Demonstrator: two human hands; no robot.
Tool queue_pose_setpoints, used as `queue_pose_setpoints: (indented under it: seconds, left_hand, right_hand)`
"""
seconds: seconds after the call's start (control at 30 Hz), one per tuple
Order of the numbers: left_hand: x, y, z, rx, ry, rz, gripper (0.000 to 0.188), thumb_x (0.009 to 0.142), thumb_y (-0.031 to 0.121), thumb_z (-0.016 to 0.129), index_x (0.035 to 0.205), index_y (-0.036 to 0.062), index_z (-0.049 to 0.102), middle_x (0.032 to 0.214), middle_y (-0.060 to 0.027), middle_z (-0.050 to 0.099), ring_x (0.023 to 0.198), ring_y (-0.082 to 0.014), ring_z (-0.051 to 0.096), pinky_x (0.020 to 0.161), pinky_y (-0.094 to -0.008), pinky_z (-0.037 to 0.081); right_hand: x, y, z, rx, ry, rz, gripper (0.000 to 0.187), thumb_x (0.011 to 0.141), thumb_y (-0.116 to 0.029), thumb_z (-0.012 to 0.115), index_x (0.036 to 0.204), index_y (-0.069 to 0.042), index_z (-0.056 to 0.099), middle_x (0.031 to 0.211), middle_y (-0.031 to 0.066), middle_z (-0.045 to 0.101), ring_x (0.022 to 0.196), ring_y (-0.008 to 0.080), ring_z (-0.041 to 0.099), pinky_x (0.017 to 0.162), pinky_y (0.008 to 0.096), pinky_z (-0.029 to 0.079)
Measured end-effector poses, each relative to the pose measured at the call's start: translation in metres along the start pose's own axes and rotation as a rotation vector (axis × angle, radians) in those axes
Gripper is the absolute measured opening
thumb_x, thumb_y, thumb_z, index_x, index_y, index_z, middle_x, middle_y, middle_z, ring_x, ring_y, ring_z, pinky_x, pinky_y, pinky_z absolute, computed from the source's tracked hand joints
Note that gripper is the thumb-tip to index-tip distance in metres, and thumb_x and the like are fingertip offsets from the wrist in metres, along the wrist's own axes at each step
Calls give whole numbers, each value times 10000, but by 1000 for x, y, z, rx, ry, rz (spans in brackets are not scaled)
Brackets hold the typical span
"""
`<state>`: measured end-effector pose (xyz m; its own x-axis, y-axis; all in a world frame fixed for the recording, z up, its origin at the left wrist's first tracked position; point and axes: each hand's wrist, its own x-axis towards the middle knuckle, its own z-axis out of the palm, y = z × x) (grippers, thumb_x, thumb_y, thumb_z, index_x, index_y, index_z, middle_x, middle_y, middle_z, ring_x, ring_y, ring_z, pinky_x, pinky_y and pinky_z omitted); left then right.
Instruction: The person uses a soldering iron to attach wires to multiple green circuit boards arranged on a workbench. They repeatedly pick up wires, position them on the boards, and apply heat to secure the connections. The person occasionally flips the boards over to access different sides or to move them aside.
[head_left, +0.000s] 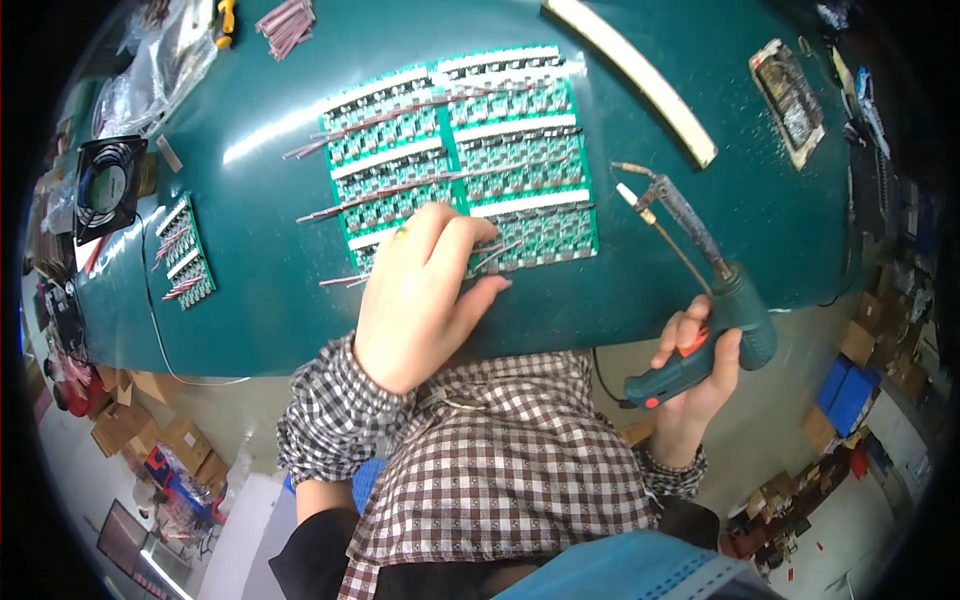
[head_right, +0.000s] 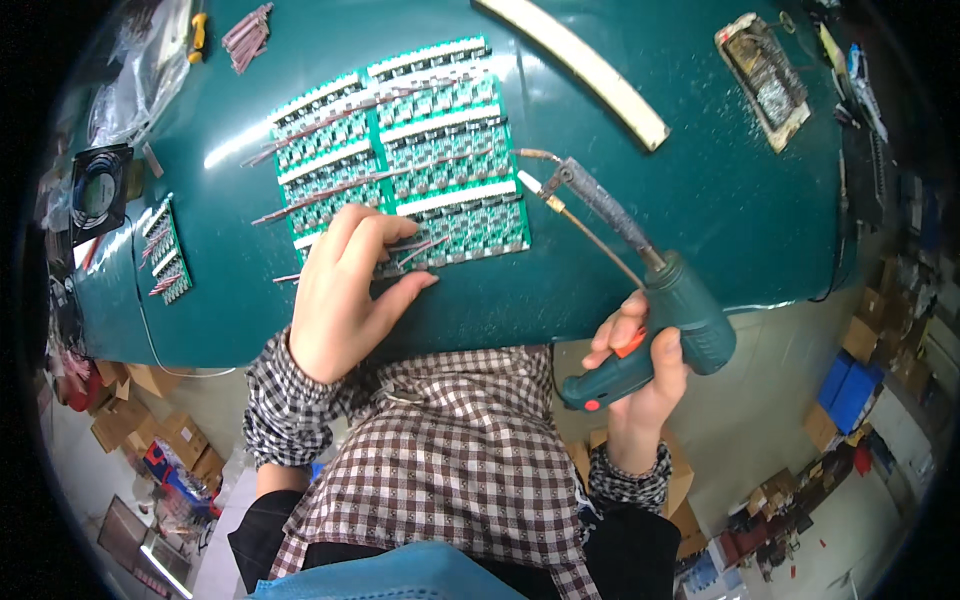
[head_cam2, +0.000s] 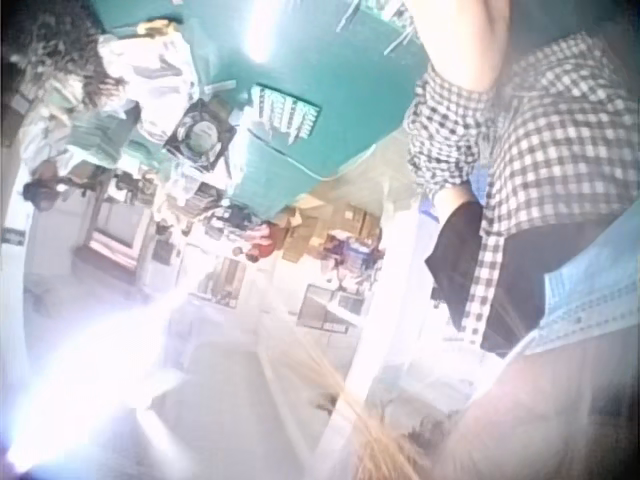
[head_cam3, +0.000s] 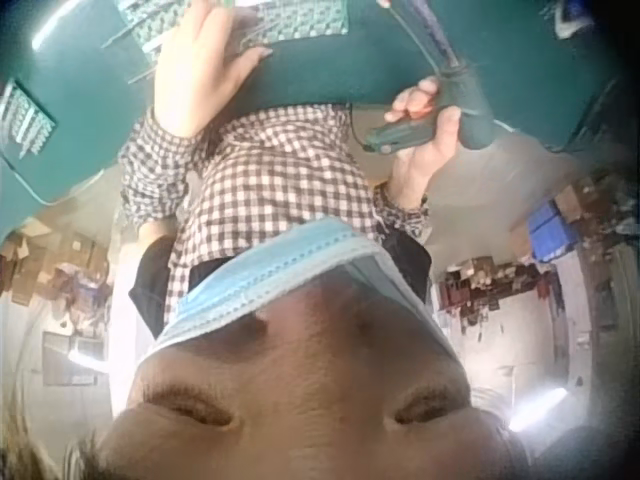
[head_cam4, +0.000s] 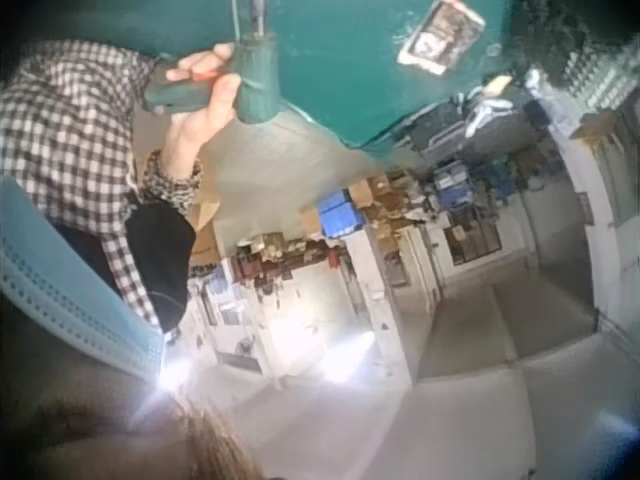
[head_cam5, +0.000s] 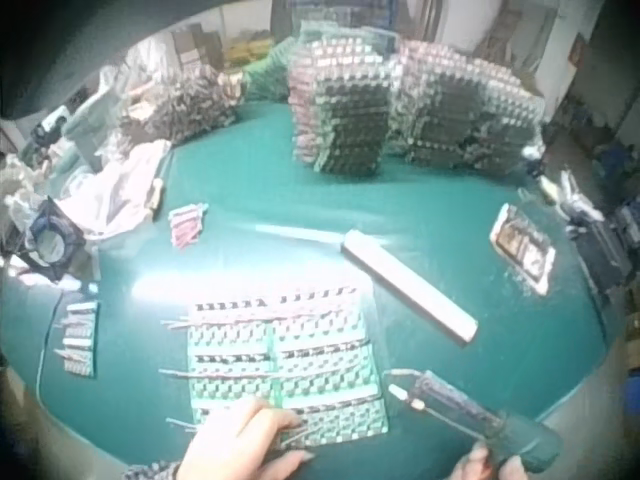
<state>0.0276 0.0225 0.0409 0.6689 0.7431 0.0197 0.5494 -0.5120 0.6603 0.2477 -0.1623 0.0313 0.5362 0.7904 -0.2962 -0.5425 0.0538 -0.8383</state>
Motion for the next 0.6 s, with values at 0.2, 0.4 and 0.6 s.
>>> queue_pose_setpoints:
  seconds: [0.2, 0.4, 0.6]
  left_hand:
    - [21, 34, 10, -881, 144, -217, 239, 894, 22, 725, 1112, -15, 633, 988, -38, 645, 851, -84, 621, 775, -231, 520]
    - [34, 36, 22, -1611, 100, -469, 202, 1004, 169, 609, 1132, 14, 632, 928, -24, 651, 760, -70, 588, 694, -208, 483]
    - [38, 30, 23, -1835, 72, -529, 141, 1004, 154, 601, 1054, 27, 637, 883, -9, 647, 743, -67, 586, 690, -212, 482]
  right_hand:
    - [5, 3, 17, 31, -83, -52, 542, 984, -456, 571, 1150, 58, 526, 838, 88, 590, 796, 218, 648, 590, 323, 612]
    - [1, 5, 30, -93, -103, -114, 564, 953, -465, 623, 1137, 59, 526, 812, 92, 582, 750, 209, 630, 566, 312, 594]
    - [0, 6, 41, -184, -89, -134, 559, 957, -454, 623, 1136, 66, 524, 809, 97, 579, 735, 207, 623, 546, 295, 584]
